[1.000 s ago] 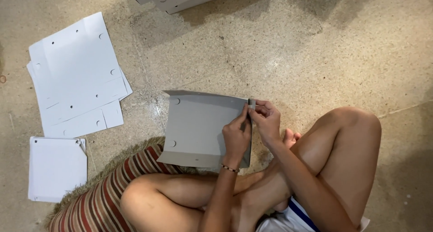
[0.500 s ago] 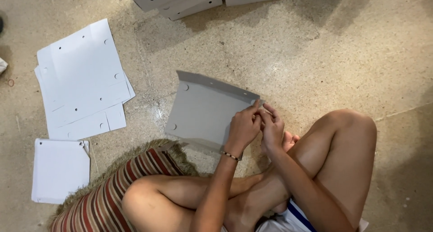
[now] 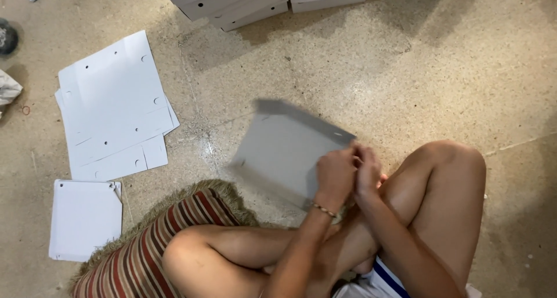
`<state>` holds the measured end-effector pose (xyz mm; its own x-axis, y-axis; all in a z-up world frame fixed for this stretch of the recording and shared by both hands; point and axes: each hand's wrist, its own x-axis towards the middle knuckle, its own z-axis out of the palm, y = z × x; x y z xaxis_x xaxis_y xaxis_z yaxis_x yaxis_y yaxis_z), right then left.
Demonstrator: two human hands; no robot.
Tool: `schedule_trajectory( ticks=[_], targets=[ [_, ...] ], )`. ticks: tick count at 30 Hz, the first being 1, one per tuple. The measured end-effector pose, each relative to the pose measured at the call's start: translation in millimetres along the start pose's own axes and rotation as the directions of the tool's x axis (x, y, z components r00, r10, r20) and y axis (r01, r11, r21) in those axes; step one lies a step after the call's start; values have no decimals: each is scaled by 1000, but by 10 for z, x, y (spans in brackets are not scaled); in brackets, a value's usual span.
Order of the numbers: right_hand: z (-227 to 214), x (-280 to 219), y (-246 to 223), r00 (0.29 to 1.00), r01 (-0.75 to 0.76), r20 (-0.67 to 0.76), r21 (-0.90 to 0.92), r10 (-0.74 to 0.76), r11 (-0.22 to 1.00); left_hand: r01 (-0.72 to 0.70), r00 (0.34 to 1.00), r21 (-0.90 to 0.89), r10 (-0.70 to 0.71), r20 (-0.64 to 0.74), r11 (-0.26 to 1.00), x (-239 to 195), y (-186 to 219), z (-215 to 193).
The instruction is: The person sits on a cushion on the floor and assembles white cardboard boxes by folding the flaps and tucking the tabs into slots. They handle flat cardboard pieces, fold them into box shapes, and place the completed boxes into a stack.
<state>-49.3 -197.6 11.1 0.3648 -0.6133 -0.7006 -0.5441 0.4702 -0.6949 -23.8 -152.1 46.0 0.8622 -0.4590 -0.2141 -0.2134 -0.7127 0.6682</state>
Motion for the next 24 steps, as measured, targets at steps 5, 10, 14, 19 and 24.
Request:
schedule_trajectory(
  ticks=[5,10,14,19,24],
  targets=[
    [-130,-2,55,973,-105,212,55,91,993,-200,979,285,183,84,938,39,20,217],
    [-152,257,195,931,-51,362,5,46,999,6,979,227,-52,198,974,-213,-764,-256],
    [-87,276,98,927,117,368,-104,-71,988,-74,946,613,-140,293,787,-575,-1238,-951],
    [106,-63,-194,908,78,418,-86,-35,993,153,901,742,-400,167,653,-733,-1201,-1450],
    [176,-74,-154,861,114,509,-192,0,975,36,990,139,-17,-138,990,-584,-1037,-1058]
  ],
)
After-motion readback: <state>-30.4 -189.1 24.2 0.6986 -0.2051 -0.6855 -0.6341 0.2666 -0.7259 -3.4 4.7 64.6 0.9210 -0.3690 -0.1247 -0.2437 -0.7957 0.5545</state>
